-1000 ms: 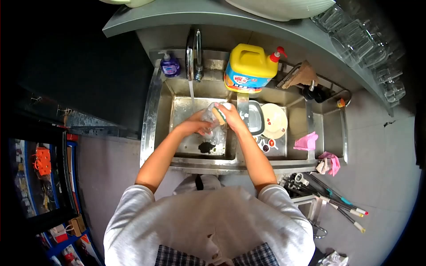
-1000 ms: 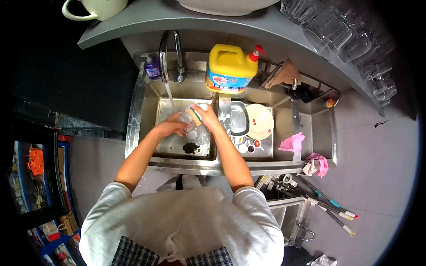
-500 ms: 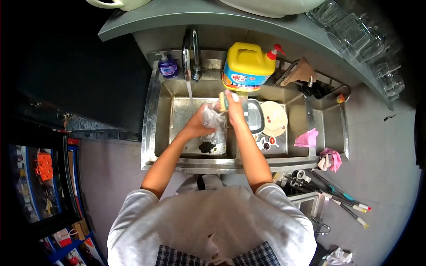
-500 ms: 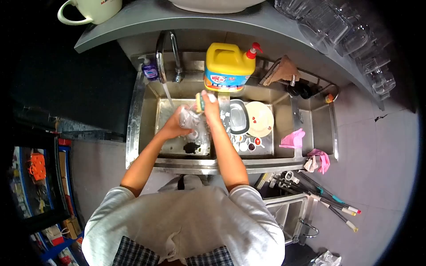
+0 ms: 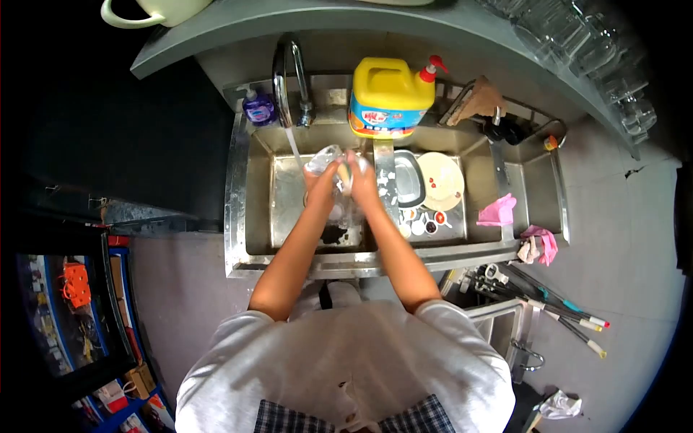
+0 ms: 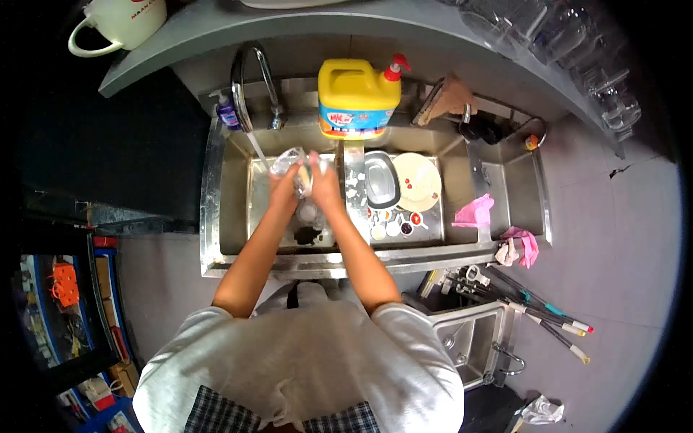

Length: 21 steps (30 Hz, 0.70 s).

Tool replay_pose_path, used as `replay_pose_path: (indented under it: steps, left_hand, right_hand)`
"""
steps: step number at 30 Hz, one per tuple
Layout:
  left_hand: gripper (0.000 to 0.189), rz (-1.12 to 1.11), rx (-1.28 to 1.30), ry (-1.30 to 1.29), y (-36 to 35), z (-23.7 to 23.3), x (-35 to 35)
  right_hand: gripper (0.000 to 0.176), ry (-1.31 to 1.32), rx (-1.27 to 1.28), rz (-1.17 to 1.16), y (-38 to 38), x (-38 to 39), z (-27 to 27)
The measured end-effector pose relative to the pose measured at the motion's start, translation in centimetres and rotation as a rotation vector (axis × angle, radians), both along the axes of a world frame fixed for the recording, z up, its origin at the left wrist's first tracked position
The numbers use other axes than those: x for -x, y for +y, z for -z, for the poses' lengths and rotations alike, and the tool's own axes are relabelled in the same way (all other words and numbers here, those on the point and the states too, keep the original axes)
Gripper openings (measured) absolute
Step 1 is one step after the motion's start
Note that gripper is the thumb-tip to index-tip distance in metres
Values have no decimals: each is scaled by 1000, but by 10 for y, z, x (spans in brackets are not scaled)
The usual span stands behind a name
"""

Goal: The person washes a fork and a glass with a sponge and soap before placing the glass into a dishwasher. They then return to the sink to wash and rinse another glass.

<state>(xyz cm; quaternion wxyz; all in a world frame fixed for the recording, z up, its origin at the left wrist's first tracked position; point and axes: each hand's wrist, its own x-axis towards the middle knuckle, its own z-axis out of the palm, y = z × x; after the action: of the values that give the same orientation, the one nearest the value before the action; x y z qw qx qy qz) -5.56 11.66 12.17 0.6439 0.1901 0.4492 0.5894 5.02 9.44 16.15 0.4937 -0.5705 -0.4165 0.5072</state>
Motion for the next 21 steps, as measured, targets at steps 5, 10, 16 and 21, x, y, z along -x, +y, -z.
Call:
replay_pose_path:
  steps: [5,10,16,21]
  left_hand:
    - [41,170,-179,92,5,-25,3]
    - [45,312,-88,27,-7,-61,4]
    - [35,365,92,-121,1,-48,19]
    - [38,370,155,-270,5,-3,11]
  right_hand:
    - [37,-89,-158,83,16,-3,8]
    - [32,280,-135,173,54,-11,-7]
    - [39,-133,-337,48,10,6,-28]
    - [38,-15,-245,130,11,9,-18]
